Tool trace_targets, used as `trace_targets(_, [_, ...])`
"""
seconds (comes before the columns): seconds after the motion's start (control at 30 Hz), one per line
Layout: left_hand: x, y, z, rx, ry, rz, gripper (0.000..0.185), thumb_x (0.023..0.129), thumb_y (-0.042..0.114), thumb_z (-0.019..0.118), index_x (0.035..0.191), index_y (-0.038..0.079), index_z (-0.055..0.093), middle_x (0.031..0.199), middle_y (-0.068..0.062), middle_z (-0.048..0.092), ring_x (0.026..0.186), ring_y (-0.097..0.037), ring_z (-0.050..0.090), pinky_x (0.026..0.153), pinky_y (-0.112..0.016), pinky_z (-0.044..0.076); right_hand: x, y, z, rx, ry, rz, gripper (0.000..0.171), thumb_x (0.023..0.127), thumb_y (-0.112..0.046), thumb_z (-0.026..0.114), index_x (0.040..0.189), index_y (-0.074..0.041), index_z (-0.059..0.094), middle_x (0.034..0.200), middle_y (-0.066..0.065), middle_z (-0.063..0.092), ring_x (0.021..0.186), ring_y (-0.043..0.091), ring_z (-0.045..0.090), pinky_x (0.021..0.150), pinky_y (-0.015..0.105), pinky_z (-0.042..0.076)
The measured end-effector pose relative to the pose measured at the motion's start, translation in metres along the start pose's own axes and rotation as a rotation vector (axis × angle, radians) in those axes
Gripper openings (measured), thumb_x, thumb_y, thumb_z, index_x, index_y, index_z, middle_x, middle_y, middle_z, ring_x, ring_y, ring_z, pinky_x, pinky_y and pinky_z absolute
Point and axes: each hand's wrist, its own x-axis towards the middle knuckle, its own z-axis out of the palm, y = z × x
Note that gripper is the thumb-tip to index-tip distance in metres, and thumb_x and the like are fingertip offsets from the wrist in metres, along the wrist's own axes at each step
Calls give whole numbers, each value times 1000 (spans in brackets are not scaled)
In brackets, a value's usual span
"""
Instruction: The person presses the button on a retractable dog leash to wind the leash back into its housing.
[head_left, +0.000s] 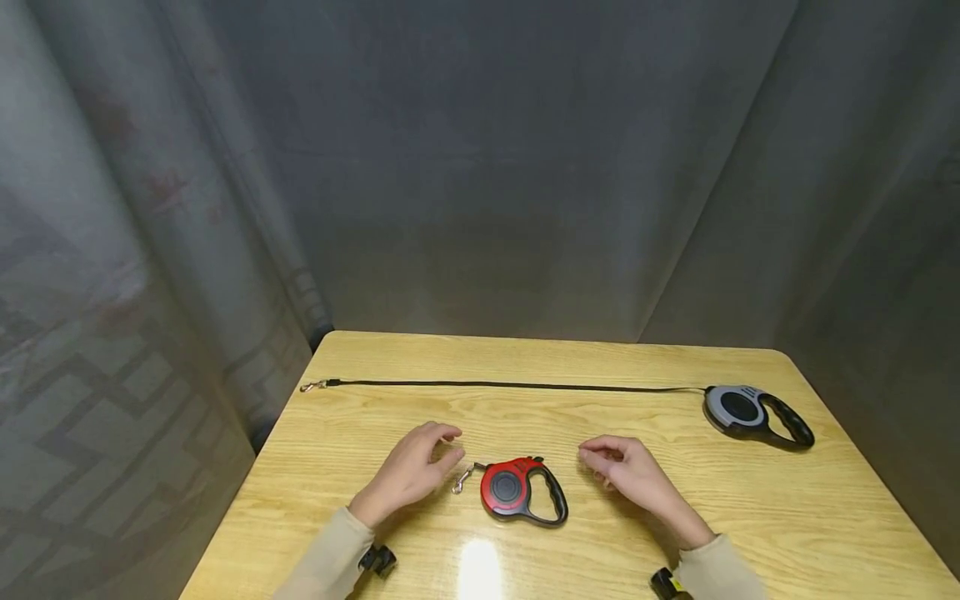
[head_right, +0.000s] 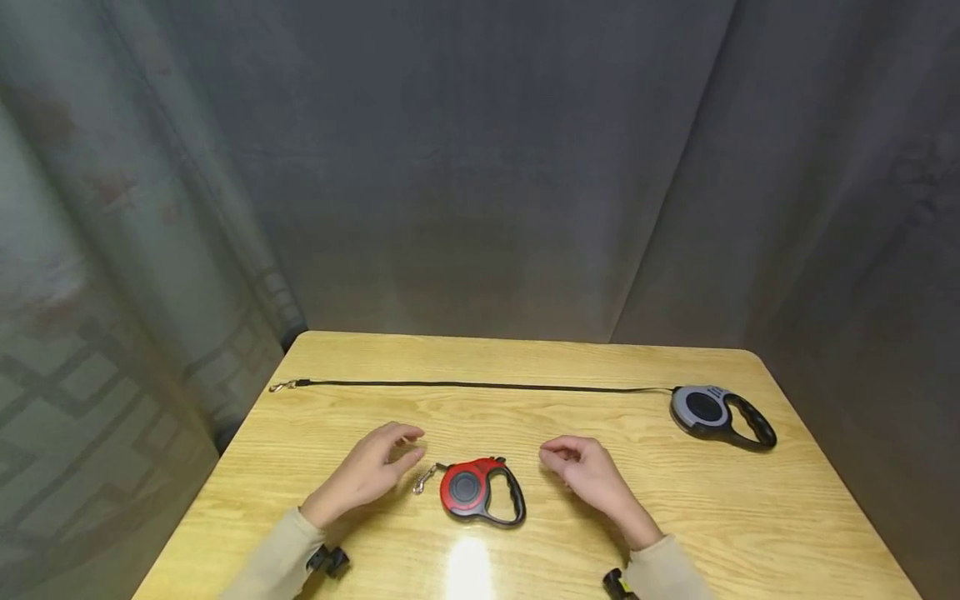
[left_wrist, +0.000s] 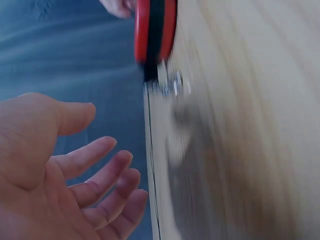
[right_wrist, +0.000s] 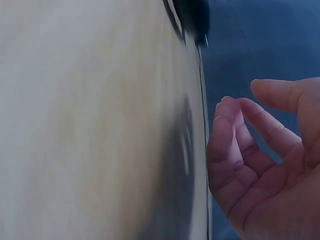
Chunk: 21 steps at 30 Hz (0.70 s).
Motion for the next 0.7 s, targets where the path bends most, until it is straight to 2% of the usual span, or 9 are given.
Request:
trace_targets(0.2, [1,-35,-29,33,77,-102,31,106,29,68,132,13,72,125,-5,72,114,-24,68,98,-49,54,-1,8,-46,-101,111,-3,39,107,-25,67,133,4,69,104,15,75,81,17,68,63,31,57])
trace_targets(0.37, [1,-68,-50,111,109,-132,32,106,27,67,132,9,72,128,-11,72,114,-31,69,96,-54,55,-3,12,-86,-189,207,-30,47,109,-32,64,139,4,65,109,19,74,81,17,70,65,32,57])
trace_targets(0.47, [1,-85,-62,122,121,-154,34,107,27,65,134,7,70,130,-15,70,115,-35,68,97,-56,54,-4,17,-108,-245,273,-43,48,110,-34,62,139,4,65,108,18,74,80,11,70,67,32,58])
trace_targets(0.57, [2,-98,-75,117,149,-179,36,108,26,64,137,4,69,134,-20,69,119,-39,68,100,-59,53,-6,24,-133,-285,335,-29,50,111,-36,59,141,4,63,106,10,75,78,2,67,66,30,57])
trace_targets(0.7, [-2,-115,-91,120,192,-214,38,108,24,63,138,1,67,136,-24,66,118,-43,68,98,-61,53,-9,33,-161,-289,404,14,53,110,-37,58,143,5,61,98,-13,73,76,-6,62,65,26,57])
